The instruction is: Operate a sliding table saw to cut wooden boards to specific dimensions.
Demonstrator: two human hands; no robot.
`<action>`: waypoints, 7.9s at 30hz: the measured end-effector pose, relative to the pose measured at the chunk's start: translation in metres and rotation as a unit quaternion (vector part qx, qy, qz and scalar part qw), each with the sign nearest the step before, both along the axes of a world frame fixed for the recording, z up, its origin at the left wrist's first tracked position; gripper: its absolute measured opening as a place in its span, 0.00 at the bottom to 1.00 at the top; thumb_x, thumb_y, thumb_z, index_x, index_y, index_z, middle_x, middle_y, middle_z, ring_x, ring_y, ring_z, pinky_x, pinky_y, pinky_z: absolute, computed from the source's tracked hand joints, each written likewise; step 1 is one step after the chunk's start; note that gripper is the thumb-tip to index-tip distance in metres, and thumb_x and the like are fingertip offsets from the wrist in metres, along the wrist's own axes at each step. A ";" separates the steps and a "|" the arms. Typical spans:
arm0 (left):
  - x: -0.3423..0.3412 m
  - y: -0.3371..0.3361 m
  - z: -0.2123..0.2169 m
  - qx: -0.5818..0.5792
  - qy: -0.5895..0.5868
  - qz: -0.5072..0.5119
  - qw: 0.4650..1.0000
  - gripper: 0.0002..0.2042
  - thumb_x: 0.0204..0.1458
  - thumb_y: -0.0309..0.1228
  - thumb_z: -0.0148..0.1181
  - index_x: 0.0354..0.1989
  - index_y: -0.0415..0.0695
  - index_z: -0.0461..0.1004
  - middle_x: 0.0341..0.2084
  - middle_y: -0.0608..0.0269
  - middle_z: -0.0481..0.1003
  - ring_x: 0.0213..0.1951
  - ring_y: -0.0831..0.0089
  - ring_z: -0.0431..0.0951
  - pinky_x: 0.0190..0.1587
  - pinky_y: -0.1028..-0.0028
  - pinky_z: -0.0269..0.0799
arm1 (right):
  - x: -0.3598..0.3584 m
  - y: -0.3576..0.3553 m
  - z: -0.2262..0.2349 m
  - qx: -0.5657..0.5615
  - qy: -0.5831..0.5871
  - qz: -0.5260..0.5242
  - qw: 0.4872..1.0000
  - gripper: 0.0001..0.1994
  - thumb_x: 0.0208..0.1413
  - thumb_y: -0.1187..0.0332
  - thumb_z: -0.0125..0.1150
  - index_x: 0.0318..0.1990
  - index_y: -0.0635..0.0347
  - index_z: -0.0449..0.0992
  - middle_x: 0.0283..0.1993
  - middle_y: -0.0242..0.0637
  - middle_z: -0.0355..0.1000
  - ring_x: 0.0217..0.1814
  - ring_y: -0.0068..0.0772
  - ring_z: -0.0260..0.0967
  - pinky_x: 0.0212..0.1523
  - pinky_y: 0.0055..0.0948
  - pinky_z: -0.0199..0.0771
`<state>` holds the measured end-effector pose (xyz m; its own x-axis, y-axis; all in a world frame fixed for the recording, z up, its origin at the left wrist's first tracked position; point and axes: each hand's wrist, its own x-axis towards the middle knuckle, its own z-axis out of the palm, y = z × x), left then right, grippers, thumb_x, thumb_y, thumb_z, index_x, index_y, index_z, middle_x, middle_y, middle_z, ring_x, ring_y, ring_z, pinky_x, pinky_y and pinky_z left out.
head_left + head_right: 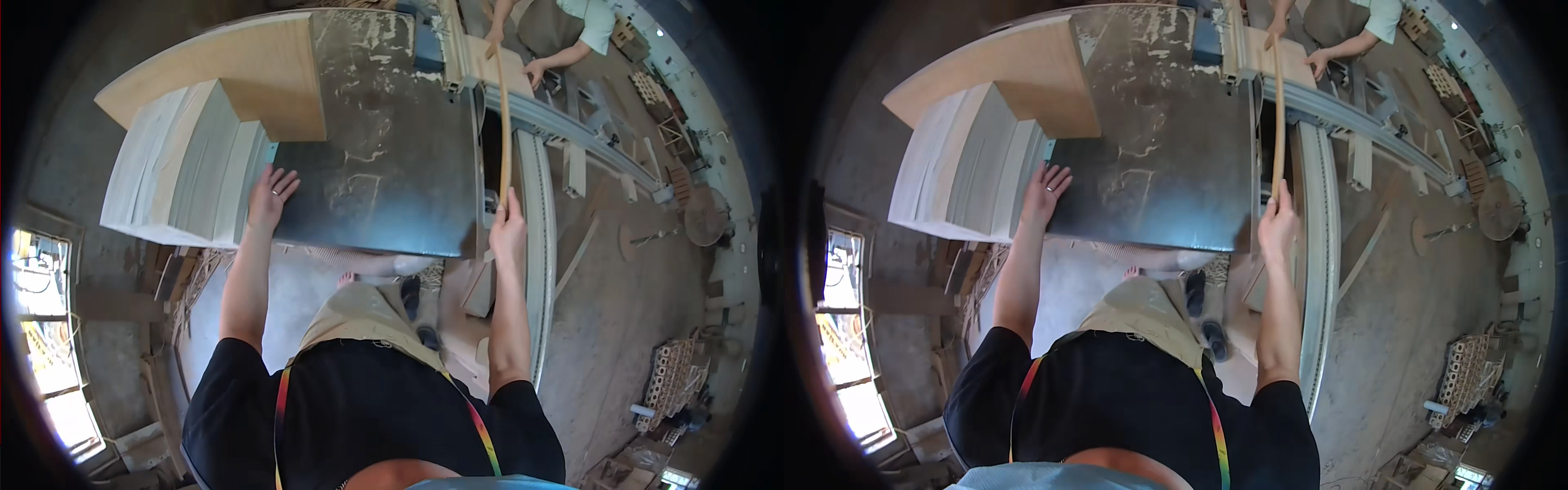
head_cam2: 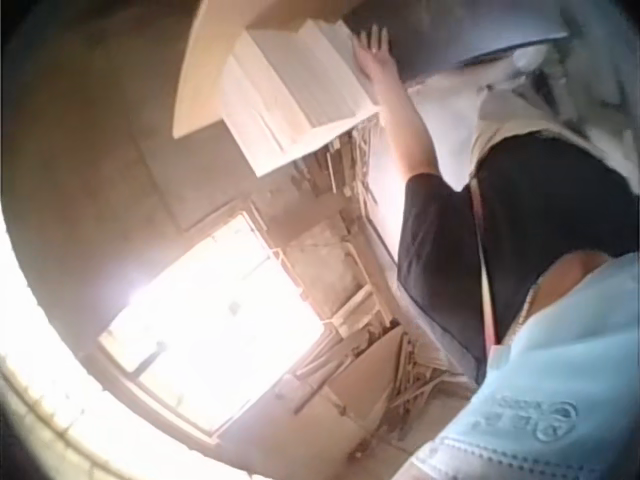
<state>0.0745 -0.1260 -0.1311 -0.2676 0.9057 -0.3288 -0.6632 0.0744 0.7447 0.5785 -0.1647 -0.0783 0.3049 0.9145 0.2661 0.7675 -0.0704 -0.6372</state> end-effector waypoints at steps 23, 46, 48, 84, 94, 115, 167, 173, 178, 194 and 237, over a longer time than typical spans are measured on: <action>-0.015 0.150 -0.018 -0.024 -0.213 0.114 0.970 0.16 0.64 0.26 0.53 0.56 0.30 0.67 0.50 0.35 0.75 0.48 0.49 0.78 0.53 0.57 0.79 | -0.019 0.154 -0.059 -0.066 -0.062 0.073 0.993 0.27 0.63 0.79 0.51 0.71 0.61 0.67 0.47 0.55 0.80 0.41 0.62 0.78 0.44 0.48 0.77; 0.354 0.099 -0.051 -0.252 -0.206 -0.438 0.838 0.49 0.55 0.60 0.67 0.69 0.26 0.59 0.64 0.34 0.65 0.61 0.50 0.73 0.64 0.57 0.71 | -0.038 -0.130 0.010 -0.124 0.061 0.019 0.990 0.25 0.64 0.81 0.54 0.69 0.71 0.67 0.60 0.53 0.78 0.55 0.50 0.80 0.51 0.35 0.79; 0.373 0.091 -0.047 -0.220 -0.240 -0.427 0.844 0.45 0.58 0.57 0.66 0.69 0.27 0.60 0.65 0.36 0.64 0.62 0.53 0.71 0.64 0.58 0.71 | -0.034 -0.155 0.016 -0.122 0.105 -0.001 0.987 0.24 0.64 0.80 0.55 0.68 0.71 0.69 0.60 0.52 0.78 0.57 0.48 0.79 0.52 0.33 0.79; -0.130 0.004 0.077 -0.095 0.050 -0.042 0.993 0.17 0.66 0.36 0.60 0.50 0.31 0.74 0.36 0.51 0.77 0.33 0.64 0.80 0.36 0.73 0.77 | -0.162 0.081 -0.078 -0.258 0.640 0.040 0.722 0.26 0.73 0.72 0.49 0.76 0.51 0.60 0.31 0.34 0.70 0.17 0.16 0.55 0.15 0.21 0.61; -0.082 0.014 0.082 -0.167 0.085 0.104 0.977 0.31 0.64 0.56 0.59 0.42 0.29 0.76 0.34 0.49 0.79 0.31 0.63 0.81 0.38 0.72 0.80 | -0.123 0.051 -0.050 -0.246 0.568 0.077 0.782 0.25 0.73 0.73 0.48 0.76 0.49 0.62 0.29 0.32 0.69 0.18 0.14 0.54 0.15 0.18 0.58; -0.081 0.018 0.036 -0.331 0.343 -0.192 0.858 0.24 0.59 0.46 0.68 0.35 0.30 0.77 0.23 0.54 0.76 0.21 0.68 0.80 0.22 0.74 0.77 | -0.018 0.210 -0.005 -0.083 0.024 -0.001 0.996 0.26 0.67 0.73 0.54 0.73 0.52 0.67 0.56 0.49 0.80 0.50 0.51 0.80 0.51 0.41 0.78; 0.403 0.181 -0.099 -0.180 -0.244 -0.338 0.891 0.33 0.59 0.56 0.67 0.53 0.33 0.70 0.48 0.44 0.76 0.46 0.56 0.81 0.55 0.61 0.79 | 0.006 -0.050 -0.077 -0.054 0.138 0.049 0.988 0.24 0.63 0.79 0.56 0.68 0.70 0.70 0.63 0.53 0.76 0.55 0.47 0.80 0.52 0.35 0.78; 0.397 0.137 -0.086 -0.137 -0.053 -0.336 0.930 0.29 0.61 0.52 0.66 0.50 0.34 0.71 0.47 0.45 0.77 0.42 0.59 0.81 0.50 0.65 0.81 | 0.031 -0.040 -0.083 -0.001 0.128 0.051 0.991 0.23 0.64 0.79 0.56 0.67 0.70 0.71 0.65 0.52 0.75 0.55 0.43 0.80 0.53 0.31 0.78; 0.317 0.106 -0.051 -0.114 0.027 -0.312 0.943 0.24 0.61 0.47 0.67 0.47 0.35 0.72 0.41 0.46 0.78 0.37 0.62 0.82 0.44 0.67 0.82 | 0.049 -0.004 -0.077 0.030 0.233 0.098 0.967 0.25 0.68 0.77 0.53 0.72 0.62 0.67 0.45 0.42 0.79 0.28 0.27 0.72 0.29 0.23 0.74; 0.019 -0.104 0.079 -0.032 0.142 -0.026 0.989 0.18 0.63 0.37 0.60 0.49 0.31 0.74 0.29 0.52 0.78 0.24 0.66 0.80 0.28 0.72 0.76 | -0.034 0.014 -0.149 -0.195 0.640 0.159 0.726 0.24 0.71 0.74 0.50 0.74 0.51 0.64 0.30 0.33 0.69 0.17 0.15 0.54 0.15 0.19 0.59; -0.015 -0.062 0.051 -0.106 0.481 -0.037 0.870 0.20 0.65 0.42 0.62 0.36 0.32 0.76 0.24 0.57 0.78 0.24 0.70 0.80 0.27 0.74 0.76 | 0.054 0.192 -0.066 0.029 0.005 0.036 0.999 0.24 0.66 0.76 0.51 0.70 0.60 0.68 0.63 0.47 0.77 0.53 0.53 0.79 0.53 0.41 0.78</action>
